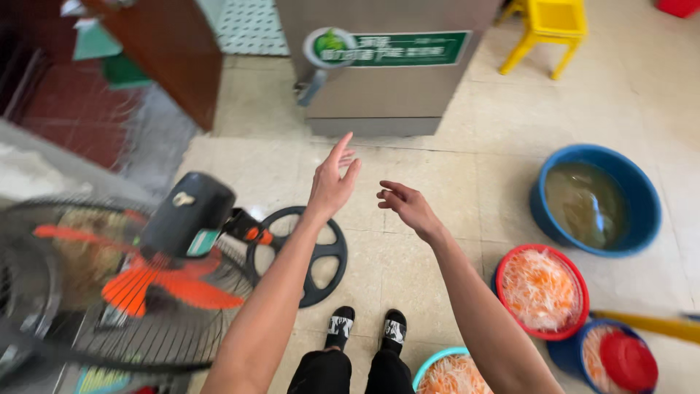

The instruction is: The person cleans a plastic slicer in a bucket of water, adjusts a floor fan, moves the bucket into a restroom to empty it, and then retrieves cash from a storage cabinet to hand to another person.

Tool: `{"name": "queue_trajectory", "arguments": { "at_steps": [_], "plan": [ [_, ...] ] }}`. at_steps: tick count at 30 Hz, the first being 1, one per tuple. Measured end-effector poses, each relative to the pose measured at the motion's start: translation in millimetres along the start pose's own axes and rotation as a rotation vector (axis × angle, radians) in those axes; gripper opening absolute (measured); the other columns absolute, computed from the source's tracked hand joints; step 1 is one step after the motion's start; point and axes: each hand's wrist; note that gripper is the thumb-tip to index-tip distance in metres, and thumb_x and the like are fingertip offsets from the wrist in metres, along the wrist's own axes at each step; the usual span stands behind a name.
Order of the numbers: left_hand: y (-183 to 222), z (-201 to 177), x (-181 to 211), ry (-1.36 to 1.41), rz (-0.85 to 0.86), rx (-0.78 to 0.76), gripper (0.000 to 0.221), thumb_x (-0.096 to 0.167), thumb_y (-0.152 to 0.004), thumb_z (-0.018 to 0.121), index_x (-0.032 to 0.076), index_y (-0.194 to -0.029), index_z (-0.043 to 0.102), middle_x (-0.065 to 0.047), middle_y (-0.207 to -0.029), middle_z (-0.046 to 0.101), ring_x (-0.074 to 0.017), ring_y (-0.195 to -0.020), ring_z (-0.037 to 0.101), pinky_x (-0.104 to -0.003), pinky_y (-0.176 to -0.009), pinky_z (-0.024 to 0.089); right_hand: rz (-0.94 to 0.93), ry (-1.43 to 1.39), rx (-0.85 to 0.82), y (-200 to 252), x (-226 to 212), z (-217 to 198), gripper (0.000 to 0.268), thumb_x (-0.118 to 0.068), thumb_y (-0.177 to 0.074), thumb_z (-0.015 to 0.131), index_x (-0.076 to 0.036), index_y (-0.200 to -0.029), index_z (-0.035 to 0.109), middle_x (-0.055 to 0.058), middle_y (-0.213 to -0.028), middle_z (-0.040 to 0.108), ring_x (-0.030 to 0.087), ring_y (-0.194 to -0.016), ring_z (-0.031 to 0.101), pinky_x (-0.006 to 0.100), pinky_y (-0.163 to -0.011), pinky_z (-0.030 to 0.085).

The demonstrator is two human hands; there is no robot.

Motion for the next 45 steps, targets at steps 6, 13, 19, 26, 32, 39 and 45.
{"name": "queue_trajectory", "arguments": {
  "at_steps": [6,13,19,26,32,39,45],
  "plan": [
    [35.6,-143.0,-12.7,-0.544,0.002,0.254,0.072,0.033,-0.091,0.077,0.006,-0.15,0.045,-0.023,-0.138,0.062,-0.0385,-0.129,0.059,-0.045,-0.108,0.047,-0.022,0.215,-0.386,-38.1,-36.8,93.7,0.05,-0.023,-0.099,0.055,-0.006,-0.146,0.054,0.009,-0.125,0.071,0.018,-0.108,0.072,0.032,-0.097,0.052],
    [76.4,-208.5,4.7,-0.839,-0.197,0.177,0.093,0.037,-0.073,0.086,0.006,-0.15,0.044,-0.018,-0.143,0.055,-0.0359,-0.137,0.048,-0.045,-0.109,0.045,-0.064,0.383,-0.639,-105.6,33.0,217.7,0.057,-0.02,-0.098,0.067,-0.004,-0.151,0.055,0.022,-0.12,0.073,0.027,-0.099,0.071,0.037,-0.089,0.056],
    [78.2,-246.9,-0.3,-0.904,-0.053,0.287,0.112,0.046,-0.065,0.095,-0.004,-0.149,0.04,-0.024,-0.141,0.055,-0.038,-0.134,0.049,-0.049,-0.113,0.04,-0.229,0.706,-0.533,-186.8,108.9,297.4,0.119,-0.029,-0.075,0.094,-0.007,-0.16,0.014,0.019,-0.139,0.056,0.029,-0.123,0.061,0.035,-0.096,0.054],
    [80.5,-293.3,-35.9,-1.06,-0.754,-0.281,0.118,0.063,-0.054,0.094,-0.001,-0.142,0.048,-0.017,-0.138,0.062,-0.0326,-0.134,0.055,-0.054,-0.116,0.035,-0.351,0.842,-0.544,-216.6,119.5,331.8,0.128,-0.042,-0.057,0.096,-0.015,-0.159,0.022,0.006,-0.127,0.072,0.027,-0.117,0.068,0.036,-0.098,0.054],
    [77.4,-296.3,-53.3,-1.082,-0.764,-0.24,0.119,0.058,-0.045,0.101,0.0,-0.136,0.052,-0.015,-0.131,0.066,-0.029,-0.126,0.061,-0.05,-0.122,0.024,-0.142,0.884,-0.461,-190.5,85.3,346.1,0.095,-0.05,-0.053,0.1,-0.018,-0.133,0.06,0.006,-0.117,0.075,0.027,-0.11,0.07,0.037,-0.096,0.054],
    [137.4,-315.6,-26.6,-1.146,-0.748,-0.212,0.118,0.058,-0.043,0.101,-0.003,-0.133,0.054,-0.019,-0.12,0.07,-0.0344,-0.118,0.065,-0.049,-0.123,0.019,-0.298,0.906,-0.728,-154.2,34.6,372.9,0.066,-0.049,-0.054,0.097,-0.02,-0.11,0.078,0.003,-0.107,0.079,0.022,-0.1,0.075,0.034,-0.092,0.058],
    [200.1,-327.8,-5.4,-1.122,-0.905,-0.105,0.12,0.065,-0.045,0.097,-0.007,-0.131,0.055,-0.023,-0.112,0.072,-0.0347,-0.112,0.069,-0.049,-0.126,0.016,-0.353,0.887,-0.895,-123.4,15.7,416.6,0.066,-0.044,-0.05,0.098,-0.016,-0.107,0.08,0.004,-0.105,0.08,0.022,-0.1,0.076,0.036,-0.091,0.057]
  ]
}}
Point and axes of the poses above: each hand's wrist, its own y-axis away from the middle knuckle, its own z-axis out of the palm, x = y × z
